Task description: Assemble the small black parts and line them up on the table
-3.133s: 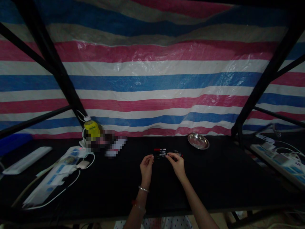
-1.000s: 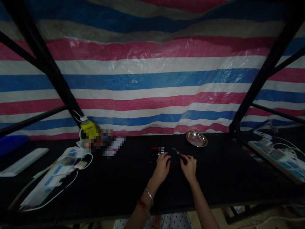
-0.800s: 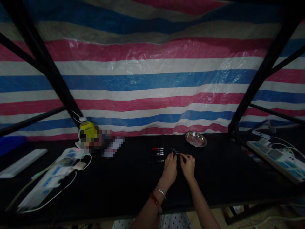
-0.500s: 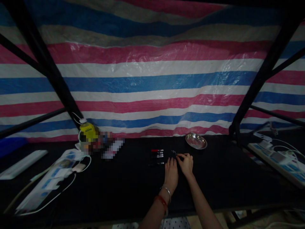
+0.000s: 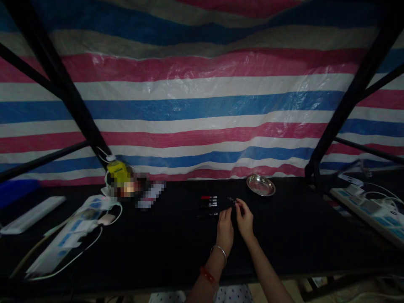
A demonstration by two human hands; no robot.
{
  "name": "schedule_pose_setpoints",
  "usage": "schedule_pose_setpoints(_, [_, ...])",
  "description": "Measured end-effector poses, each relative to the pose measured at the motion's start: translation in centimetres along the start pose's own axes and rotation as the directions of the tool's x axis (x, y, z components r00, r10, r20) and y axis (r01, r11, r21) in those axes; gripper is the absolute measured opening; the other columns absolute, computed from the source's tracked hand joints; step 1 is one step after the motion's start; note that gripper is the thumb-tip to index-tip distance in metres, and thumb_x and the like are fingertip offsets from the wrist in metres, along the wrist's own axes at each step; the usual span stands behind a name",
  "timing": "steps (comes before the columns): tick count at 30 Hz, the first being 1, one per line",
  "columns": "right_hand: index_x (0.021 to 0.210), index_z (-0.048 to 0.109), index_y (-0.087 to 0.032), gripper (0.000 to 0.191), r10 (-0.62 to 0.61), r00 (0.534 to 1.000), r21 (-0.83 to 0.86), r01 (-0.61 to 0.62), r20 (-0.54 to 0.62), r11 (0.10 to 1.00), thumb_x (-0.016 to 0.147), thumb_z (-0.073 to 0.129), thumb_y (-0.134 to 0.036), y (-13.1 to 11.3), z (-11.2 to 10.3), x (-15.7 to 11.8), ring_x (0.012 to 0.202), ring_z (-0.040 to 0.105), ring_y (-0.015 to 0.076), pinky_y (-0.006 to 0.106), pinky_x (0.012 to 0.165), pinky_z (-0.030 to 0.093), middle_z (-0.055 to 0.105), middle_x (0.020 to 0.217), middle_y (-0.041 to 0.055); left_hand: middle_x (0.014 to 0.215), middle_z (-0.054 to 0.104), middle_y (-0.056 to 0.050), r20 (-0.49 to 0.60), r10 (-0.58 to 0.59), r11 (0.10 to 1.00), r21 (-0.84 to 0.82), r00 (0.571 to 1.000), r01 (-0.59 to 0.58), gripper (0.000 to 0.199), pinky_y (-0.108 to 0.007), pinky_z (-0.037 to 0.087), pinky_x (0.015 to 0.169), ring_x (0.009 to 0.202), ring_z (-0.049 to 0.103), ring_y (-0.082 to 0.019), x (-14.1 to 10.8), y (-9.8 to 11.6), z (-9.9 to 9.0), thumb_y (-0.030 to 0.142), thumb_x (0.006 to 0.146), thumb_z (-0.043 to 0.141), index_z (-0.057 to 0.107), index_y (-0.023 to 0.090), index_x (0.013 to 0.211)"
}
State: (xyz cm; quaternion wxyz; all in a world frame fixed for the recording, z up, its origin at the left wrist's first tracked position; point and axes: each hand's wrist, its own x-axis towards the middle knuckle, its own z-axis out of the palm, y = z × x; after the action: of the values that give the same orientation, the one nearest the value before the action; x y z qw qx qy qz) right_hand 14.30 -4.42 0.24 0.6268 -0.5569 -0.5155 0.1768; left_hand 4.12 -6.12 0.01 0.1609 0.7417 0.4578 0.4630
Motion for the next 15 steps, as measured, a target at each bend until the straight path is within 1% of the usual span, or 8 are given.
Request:
schedule_pose_setpoints(1, [0.108,0.06,-0.016,0.039,0.007,1.0,0.03,-0.008,0.012,1.0,0.083,0.047,-0.043,-0.1,0.1,0.0,0.089,0.059,0.0206,0.035,0.081,0.046,0.064,0.098,0.0106,0.11,0.056,-0.009,-0.013,-0.004,1.0,-0.027,1.0,0.004,0.044,-0.039,0.046,0.093,0.106,0.053,-0.017,0.0,0.1,-0.1,0.0,0.081,0.032,0.05,0.017,0.117])
schedule_pose_setpoints(3, [0.106,0.062,-0.016,0.039,0.033,0.999,0.095,-0.036,0.029,0.995,0.082,0.049,-0.044,-0.3,0.3,0.0,0.09,0.06,0.0213,0.036,0.081,0.046,0.065,0.101,0.0112,0.112,0.054,-0.009,-0.027,-0.006,0.998,-0.071,1.0,0.004,0.042,-0.037,0.046,0.095,0.107,0.053,-0.016,-0.1,0.2,-0.2,0.003,0.083,0.033,0.047,0.018,0.12])
schedule_pose_setpoints(6, [0.095,0.065,-0.017,0.036,0.135,0.99,0.234,-0.142,0.049,0.962,0.077,0.056,-0.046,-0.7,0.5,0.3,0.082,0.063,0.0211,0.036,0.078,0.049,0.068,0.091,0.0091,0.11,0.055,-0.008,-0.03,0.007,0.994,-0.105,1.0,-0.01,0.037,-0.035,0.046,0.095,0.106,0.053,-0.015,-0.1,0.6,-0.5,0.007,0.087,0.033,0.05,0.019,0.117])
schedule_pose_setpoints(10, [0.082,0.064,-0.017,0.033,0.267,0.953,0.391,-0.302,0.143,0.869,0.066,0.067,-0.046,-1.3,0.5,0.4,0.068,0.064,0.0199,0.032,0.064,0.05,0.07,0.072,0.006,0.109,0.056,-0.007,-0.021,-0.001,0.989,-0.148,1.0,-0.002,0.034,-0.033,0.047,0.093,0.105,0.054,-0.014,0.0,0.9,-0.8,0.01,0.089,0.033,0.052,0.02,0.116])
schedule_pose_setpoints(13, [0.078,0.061,-0.017,0.032,0.31,0.926,0.438,-0.376,0.218,0.816,0.063,0.07,-0.044,-1.7,0.4,0.4,0.056,0.06,0.0162,0.026,0.052,0.045,0.07,0.07,0.0057,0.11,0.056,-0.007,-0.013,-0.007,0.984,-0.177,1.0,0.005,0.034,-0.033,0.046,0.094,0.106,0.054,-0.014,0.0,1.1,-0.9,0.011,0.089,0.033,0.051,0.02,0.117])
schedule_pose_setpoints(15, [0.076,0.06,-0.017,0.031,0.325,0.907,0.45,-0.415,0.267,0.79,0.063,0.071,-0.044,-1.9,0.4,0.4,0.05,0.056,0.0133,0.024,0.048,0.042,0.07,0.07,0.0053,0.111,0.056,-0.007,-0.013,-0.009,0.982,-0.186,1.0,0.006,0.034,-0.033,0.046,0.095,0.107,0.054,-0.015,0.0,1.1,-0.9,0.012,0.09,0.032,0.051,0.02,0.117])
